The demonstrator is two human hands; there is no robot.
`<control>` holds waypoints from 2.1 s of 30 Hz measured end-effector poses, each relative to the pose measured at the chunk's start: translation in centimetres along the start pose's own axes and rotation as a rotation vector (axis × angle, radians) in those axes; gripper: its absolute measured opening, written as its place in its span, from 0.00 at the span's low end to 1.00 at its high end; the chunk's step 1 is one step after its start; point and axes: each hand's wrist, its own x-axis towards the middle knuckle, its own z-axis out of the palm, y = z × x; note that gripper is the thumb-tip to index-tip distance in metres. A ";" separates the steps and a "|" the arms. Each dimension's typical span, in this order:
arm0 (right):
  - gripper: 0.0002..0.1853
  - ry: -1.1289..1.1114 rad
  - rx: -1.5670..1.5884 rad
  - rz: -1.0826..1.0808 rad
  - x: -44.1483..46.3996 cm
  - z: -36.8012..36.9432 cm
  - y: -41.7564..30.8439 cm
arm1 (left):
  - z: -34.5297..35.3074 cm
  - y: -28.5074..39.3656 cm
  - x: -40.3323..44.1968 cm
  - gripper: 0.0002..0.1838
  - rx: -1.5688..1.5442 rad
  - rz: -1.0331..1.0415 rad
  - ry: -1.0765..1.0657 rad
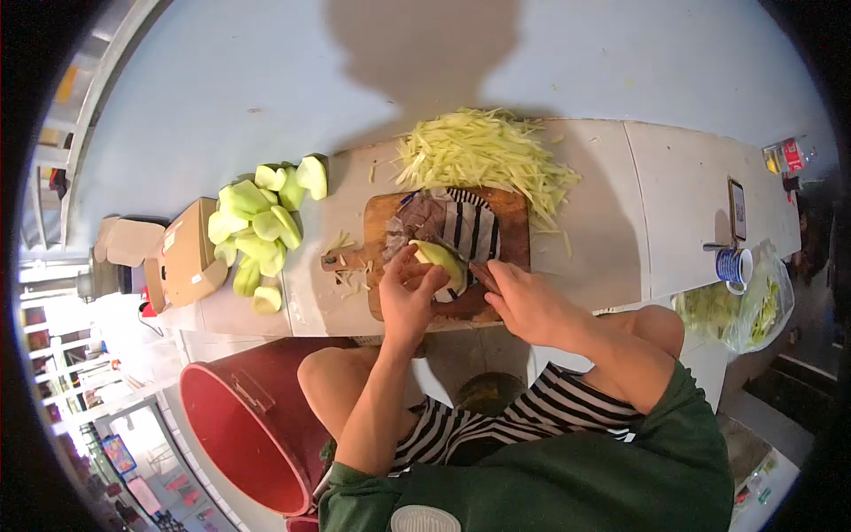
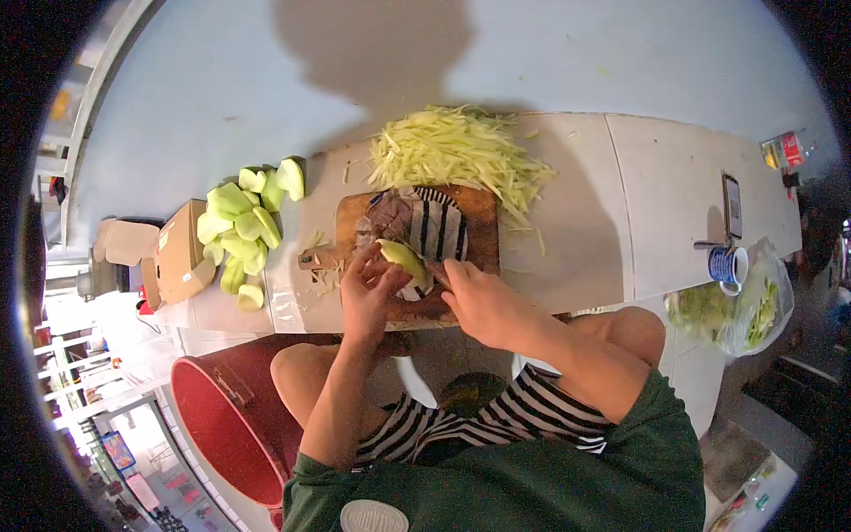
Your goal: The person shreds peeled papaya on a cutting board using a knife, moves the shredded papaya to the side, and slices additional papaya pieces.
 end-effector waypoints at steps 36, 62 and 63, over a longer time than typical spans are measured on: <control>0.28 0.009 -0.180 -0.075 -1.7 0.6 -4.6 | -2.9 -8.0 5.0 0.46 0.412 0.805 0.044; 0.27 -0.073 -0.291 -0.008 -2.8 -0.9 -7.4 | -3.3 -8.6 4.8 0.47 0.535 0.790 0.034; 0.26 -0.065 -0.287 -0.008 -2.7 -1.0 -7.5 | -3.4 -8.6 4.8 0.47 0.531 0.772 0.014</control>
